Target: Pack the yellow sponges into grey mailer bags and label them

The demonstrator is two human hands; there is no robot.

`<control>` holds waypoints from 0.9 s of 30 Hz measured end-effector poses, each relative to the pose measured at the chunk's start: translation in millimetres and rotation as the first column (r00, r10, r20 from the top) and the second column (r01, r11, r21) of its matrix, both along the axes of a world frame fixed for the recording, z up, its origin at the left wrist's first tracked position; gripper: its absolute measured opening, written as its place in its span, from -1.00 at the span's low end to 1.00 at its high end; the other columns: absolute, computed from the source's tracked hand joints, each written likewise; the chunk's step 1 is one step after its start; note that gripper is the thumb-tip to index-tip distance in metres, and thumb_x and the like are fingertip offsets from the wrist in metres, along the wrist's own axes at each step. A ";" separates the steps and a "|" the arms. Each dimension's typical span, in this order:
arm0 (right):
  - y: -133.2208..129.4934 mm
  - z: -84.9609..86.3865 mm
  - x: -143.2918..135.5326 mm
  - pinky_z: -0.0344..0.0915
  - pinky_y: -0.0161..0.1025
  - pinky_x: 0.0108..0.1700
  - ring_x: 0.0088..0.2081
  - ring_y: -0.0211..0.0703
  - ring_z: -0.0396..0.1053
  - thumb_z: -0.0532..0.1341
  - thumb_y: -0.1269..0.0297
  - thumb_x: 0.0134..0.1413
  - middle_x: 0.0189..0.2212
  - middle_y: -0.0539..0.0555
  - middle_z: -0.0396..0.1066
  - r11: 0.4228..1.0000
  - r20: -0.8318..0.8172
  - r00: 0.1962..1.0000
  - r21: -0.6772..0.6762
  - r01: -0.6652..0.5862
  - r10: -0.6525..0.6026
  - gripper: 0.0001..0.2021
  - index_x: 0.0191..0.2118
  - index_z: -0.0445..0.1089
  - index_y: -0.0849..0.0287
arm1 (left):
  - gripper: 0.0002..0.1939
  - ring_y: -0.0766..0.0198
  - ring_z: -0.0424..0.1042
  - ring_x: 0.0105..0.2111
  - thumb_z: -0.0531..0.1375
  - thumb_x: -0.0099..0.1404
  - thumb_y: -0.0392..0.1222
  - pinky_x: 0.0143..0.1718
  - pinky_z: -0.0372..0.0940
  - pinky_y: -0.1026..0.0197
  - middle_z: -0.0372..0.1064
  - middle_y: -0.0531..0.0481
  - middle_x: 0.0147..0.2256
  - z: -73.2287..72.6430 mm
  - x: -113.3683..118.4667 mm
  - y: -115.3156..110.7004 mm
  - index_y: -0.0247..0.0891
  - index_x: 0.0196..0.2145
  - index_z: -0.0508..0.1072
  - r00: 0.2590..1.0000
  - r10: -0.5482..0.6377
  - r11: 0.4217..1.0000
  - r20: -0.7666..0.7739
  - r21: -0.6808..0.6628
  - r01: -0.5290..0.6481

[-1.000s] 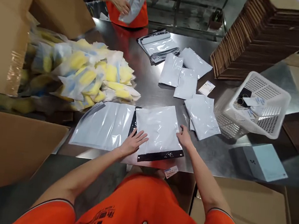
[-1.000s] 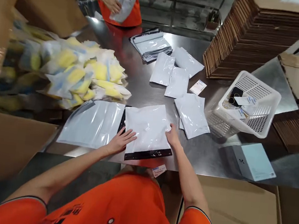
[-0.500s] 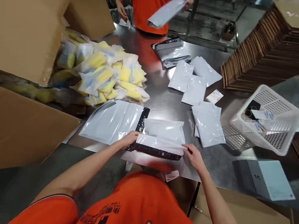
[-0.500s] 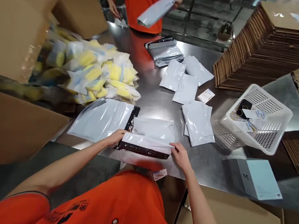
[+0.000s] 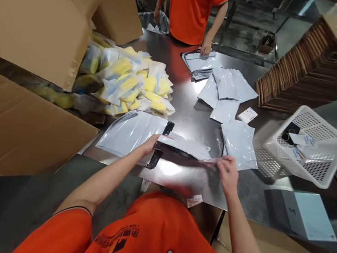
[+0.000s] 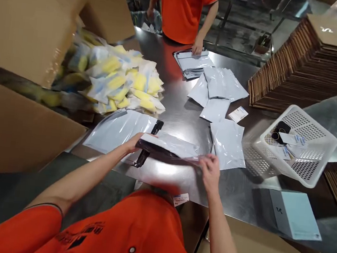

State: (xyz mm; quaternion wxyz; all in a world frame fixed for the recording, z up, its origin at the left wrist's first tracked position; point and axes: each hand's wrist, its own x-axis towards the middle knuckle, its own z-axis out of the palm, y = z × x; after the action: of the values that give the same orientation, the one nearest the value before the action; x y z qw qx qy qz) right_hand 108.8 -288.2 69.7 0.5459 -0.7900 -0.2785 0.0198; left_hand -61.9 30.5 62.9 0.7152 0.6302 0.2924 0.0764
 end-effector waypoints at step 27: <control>-1.6 -89.3 -39.2 0.21 -0.21 -0.31 -0.46 -0.14 0.20 0.09 -0.01 -0.04 -0.59 -0.03 0.22 0.827 -0.268 0.896 -0.538 0.165 -0.354 -0.71 -0.55 0.09 0.05 | -0.49 -0.16 -0.02 0.36 0.17 0.37 -0.02 0.33 -0.30 -0.35 0.11 -0.18 0.33 -62.7 -22.1 -118.0 -0.08 0.25 0.34 0.963 -0.233 0.382 -0.135 0.898 0.218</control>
State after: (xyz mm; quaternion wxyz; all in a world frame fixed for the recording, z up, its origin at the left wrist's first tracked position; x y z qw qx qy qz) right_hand 69.7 -289.8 -19.7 0.3601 -0.9181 -0.0480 0.1586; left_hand -84.0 -87.5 0.2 0.2673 0.9485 0.1116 0.1285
